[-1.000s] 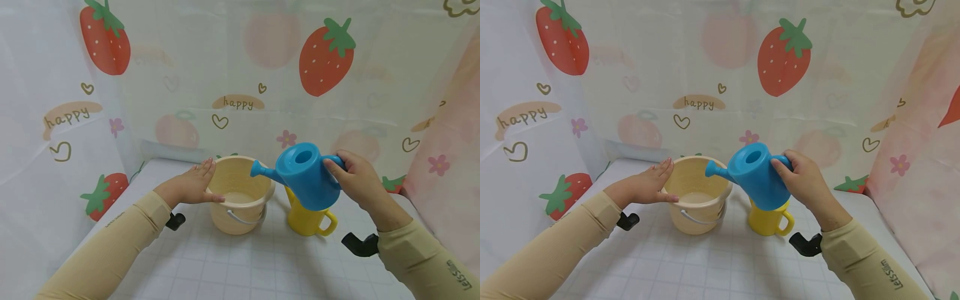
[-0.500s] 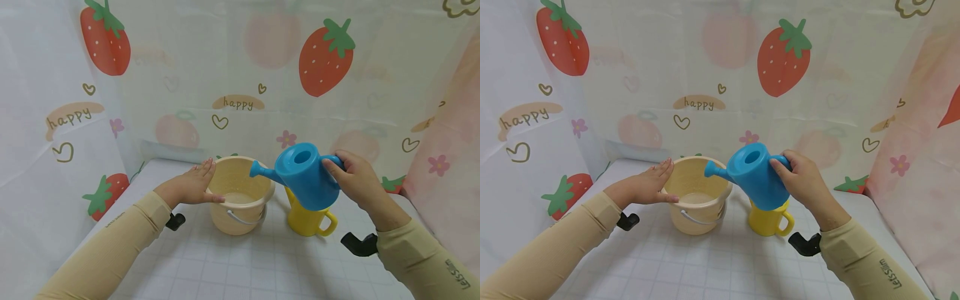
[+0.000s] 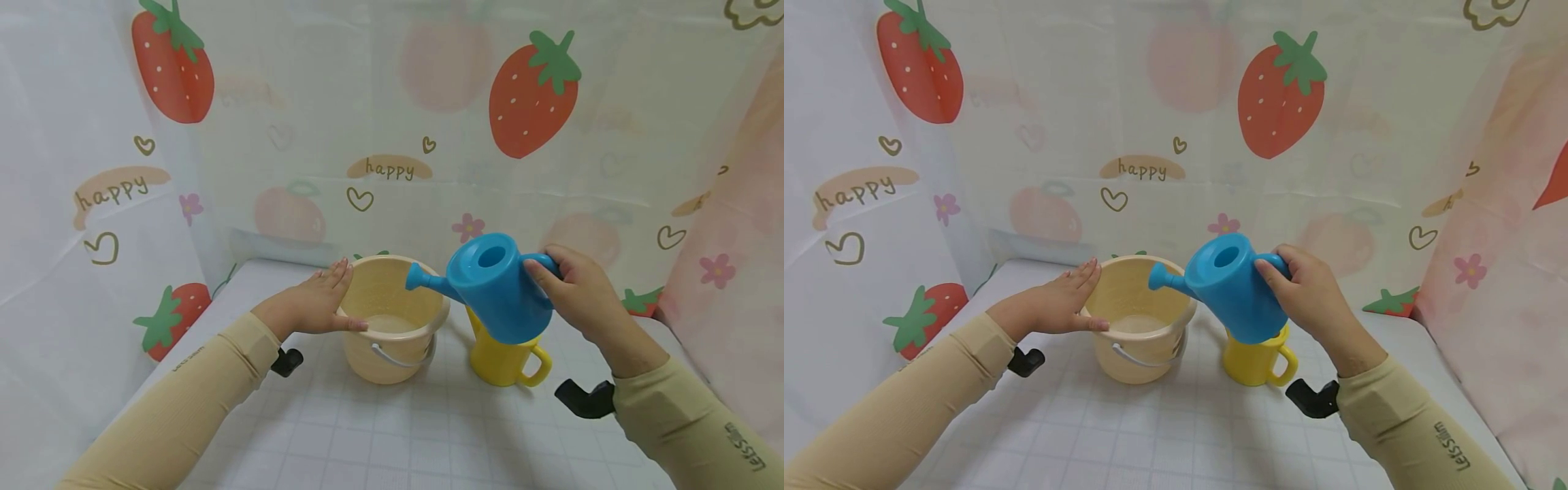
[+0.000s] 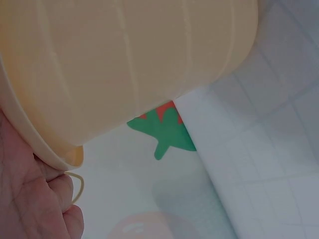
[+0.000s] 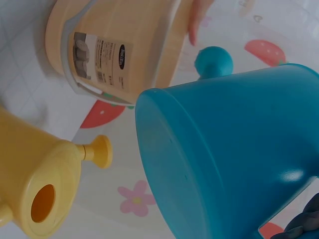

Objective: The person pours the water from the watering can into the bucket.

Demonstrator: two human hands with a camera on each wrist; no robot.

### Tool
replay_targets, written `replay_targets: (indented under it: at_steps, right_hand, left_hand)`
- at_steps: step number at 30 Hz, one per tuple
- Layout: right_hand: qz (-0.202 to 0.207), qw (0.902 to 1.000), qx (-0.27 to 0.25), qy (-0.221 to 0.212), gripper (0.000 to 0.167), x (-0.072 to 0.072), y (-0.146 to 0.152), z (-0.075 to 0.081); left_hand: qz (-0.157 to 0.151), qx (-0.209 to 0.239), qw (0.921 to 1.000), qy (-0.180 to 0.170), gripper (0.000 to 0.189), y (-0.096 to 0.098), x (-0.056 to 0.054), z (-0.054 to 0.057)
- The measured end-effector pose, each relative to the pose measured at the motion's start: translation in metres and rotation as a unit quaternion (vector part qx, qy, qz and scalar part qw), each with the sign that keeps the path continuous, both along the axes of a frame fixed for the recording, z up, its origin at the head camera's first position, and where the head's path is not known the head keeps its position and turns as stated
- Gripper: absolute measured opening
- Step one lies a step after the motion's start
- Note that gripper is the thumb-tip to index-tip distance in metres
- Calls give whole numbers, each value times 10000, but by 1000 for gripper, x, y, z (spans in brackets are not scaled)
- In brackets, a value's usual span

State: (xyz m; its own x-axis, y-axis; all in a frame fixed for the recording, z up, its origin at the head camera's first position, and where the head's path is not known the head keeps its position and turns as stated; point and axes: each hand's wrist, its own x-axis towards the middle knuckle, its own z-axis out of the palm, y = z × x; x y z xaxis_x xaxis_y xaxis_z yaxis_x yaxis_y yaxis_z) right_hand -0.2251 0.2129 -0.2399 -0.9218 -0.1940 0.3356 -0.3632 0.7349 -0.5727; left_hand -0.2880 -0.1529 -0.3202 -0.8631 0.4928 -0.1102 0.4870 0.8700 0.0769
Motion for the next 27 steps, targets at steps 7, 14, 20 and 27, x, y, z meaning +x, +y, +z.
replay_targets:
  at_steps: [7,14,20,27]
  right_hand:
    - [26,10000,-17,10,39,0,-1,0]
    - [22,10000,-3,-29,39,-1,-1,1]
    - [13,10000,39,20,38,-1,-2,1]
    - [28,10000,73,37,39,-1,-2,2]
  left_hand:
    - [-1,-45,10000,4,114,0,0,-1]
    - [15,-35,10000,-24,113,0,-1,0]
    - [5,-40,10000,-13,112,0,-2,-1]
    - [-18,-43,10000,5,119,-1,-4,-3]
